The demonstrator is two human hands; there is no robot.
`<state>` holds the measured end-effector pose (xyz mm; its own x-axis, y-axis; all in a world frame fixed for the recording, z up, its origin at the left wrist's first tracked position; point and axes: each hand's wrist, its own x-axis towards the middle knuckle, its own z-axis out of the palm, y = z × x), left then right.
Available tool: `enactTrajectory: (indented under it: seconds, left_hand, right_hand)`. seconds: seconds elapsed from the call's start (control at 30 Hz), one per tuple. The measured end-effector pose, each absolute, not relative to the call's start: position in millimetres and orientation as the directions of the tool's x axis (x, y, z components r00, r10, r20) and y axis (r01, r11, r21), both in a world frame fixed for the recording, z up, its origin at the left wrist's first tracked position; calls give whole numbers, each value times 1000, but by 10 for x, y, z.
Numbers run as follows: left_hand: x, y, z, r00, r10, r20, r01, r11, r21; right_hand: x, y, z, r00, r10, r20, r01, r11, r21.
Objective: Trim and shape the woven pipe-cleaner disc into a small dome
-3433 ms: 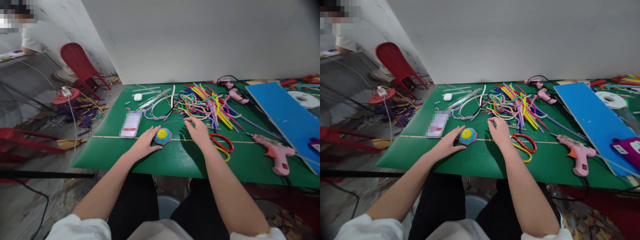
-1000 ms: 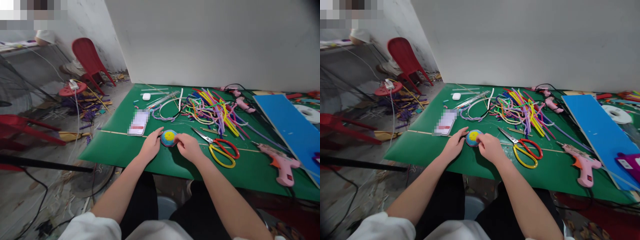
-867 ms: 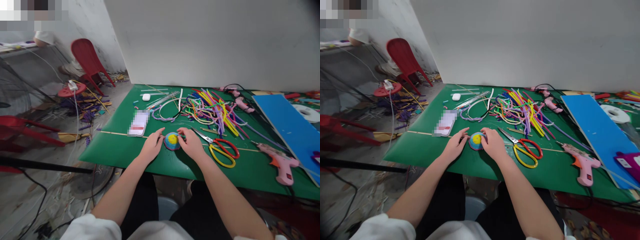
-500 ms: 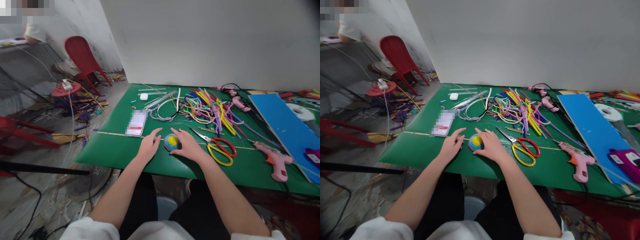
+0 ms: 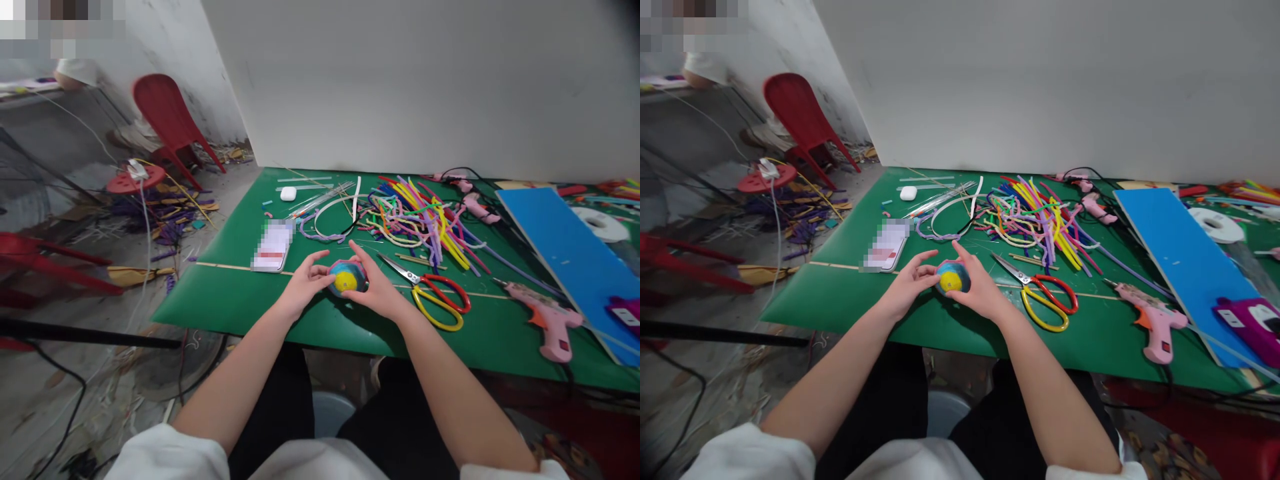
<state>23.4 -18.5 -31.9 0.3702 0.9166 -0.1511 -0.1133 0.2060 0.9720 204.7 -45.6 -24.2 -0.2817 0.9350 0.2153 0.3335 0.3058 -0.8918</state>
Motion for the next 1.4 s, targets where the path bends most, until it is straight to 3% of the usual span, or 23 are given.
enactTrajectory:
  seconds: [0.13, 0.3, 0.63, 0.87, 1.07, 1.27, 1.4]
  left_hand:
    - [252, -199, -241, 425, 881, -206, -248, 332, 910]
    - [293, -277, -168, 462, 856, -233, -304, 399, 865]
    - [362, -370, -68, 471, 863, -183, -229, 320, 919]
    - [350, -349, -75, 458, 864, -208, -227, 340, 913]
    - [426, -363, -144, 527, 814, -243, -372, 478, 795]
    - [615, -328, -191, 364, 851, -379, -514, 523, 680]
    - [684, -291, -145, 252, 849, -464, -613, 511, 603]
  right_hand:
    - [2113, -432, -223, -290, 953, 87, -6, 89, -996]
    - [2189, -404, -204, -252, 966, -55, -252, -121, -960]
    - [2188, -452, -145, -248, 968, -41, -286, -114, -952]
    - [2161, -438, -194, -243, 962, -125, -335, -204, -920]
    - [2178, -380, -250, -235, 947, -221, -441, -307, -843]
    - [2248, -333, -294, -147, 938, -315, -508, -345, -789]
    - [2280, -359, -242, -207, 939, -273, -483, -341, -807]
